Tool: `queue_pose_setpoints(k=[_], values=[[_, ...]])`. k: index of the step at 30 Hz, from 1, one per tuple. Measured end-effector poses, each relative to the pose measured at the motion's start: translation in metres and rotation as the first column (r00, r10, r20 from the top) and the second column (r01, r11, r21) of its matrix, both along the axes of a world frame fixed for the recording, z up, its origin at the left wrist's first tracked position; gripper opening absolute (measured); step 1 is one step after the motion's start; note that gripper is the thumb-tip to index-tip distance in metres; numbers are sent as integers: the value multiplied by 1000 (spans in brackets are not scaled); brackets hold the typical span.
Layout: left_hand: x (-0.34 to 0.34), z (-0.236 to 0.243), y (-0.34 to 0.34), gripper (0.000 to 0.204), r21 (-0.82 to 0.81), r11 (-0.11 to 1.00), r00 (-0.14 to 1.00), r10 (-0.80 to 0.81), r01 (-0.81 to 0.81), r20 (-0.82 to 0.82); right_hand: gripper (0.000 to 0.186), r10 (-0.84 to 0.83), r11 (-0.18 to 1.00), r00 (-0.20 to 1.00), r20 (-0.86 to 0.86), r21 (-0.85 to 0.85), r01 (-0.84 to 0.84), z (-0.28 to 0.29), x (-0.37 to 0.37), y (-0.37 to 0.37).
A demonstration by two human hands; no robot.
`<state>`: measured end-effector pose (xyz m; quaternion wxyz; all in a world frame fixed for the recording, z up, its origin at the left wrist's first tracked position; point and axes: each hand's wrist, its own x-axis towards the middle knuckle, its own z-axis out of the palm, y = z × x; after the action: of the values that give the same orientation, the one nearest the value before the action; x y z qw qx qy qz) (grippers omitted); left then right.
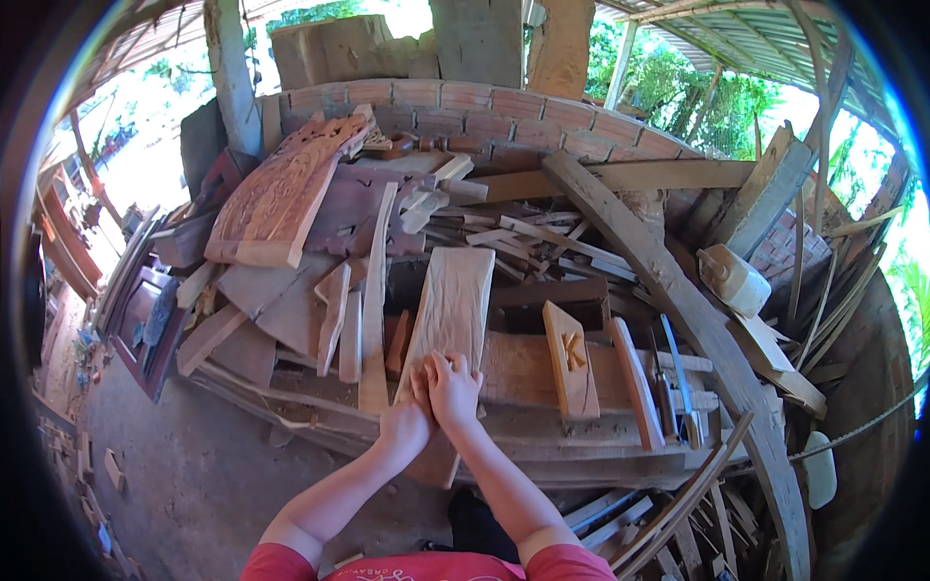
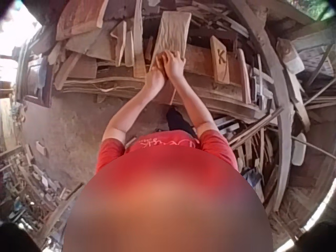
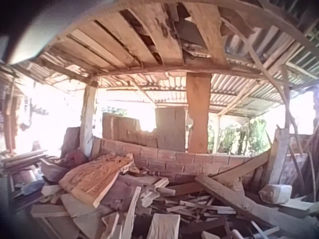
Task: The person carves and shapes a wooden block using a chisel and mallet.
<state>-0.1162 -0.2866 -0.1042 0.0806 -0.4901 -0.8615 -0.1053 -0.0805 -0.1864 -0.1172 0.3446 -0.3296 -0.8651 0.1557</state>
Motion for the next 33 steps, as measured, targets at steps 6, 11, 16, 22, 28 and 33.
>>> queue_pose_setpoints(k=[6, 11, 16, 22, 28, 33], values=[[-94, -1, 119, 65, -77, 996, 999, -35, 35, -1, 23, 10, 995, 1000, 10, -95, -9, 12, -90, 118], [-155, 6, 202, 64, 103, 995, 999, 12, -7, -50, 24, 18, 989, 996, -87, -146, -30, 18, -148, 199], [-176, 7, 227, 69, 22, 999, 992, -23, 26, -121, 26, -57, 991, 998, -19, -123, 55, 12, -170, 224], [-142, -5, 170, 63, 9, 1000, 989, 10, -9, -145, 23, -22, 991, 995, 99, -126, 34, 33, -130, 157], [-53, 1, 31, 80, -47, 999, 998, 1, 2, 57, 20, 80, 988, 995, -66, -125, -88, 2, -51, 39], [17, -6, -88, 77, -110, 994, 991, 40, -27, 125, 23, 81, 989, 995, -56, -117, -87, -9, 22, -83]])
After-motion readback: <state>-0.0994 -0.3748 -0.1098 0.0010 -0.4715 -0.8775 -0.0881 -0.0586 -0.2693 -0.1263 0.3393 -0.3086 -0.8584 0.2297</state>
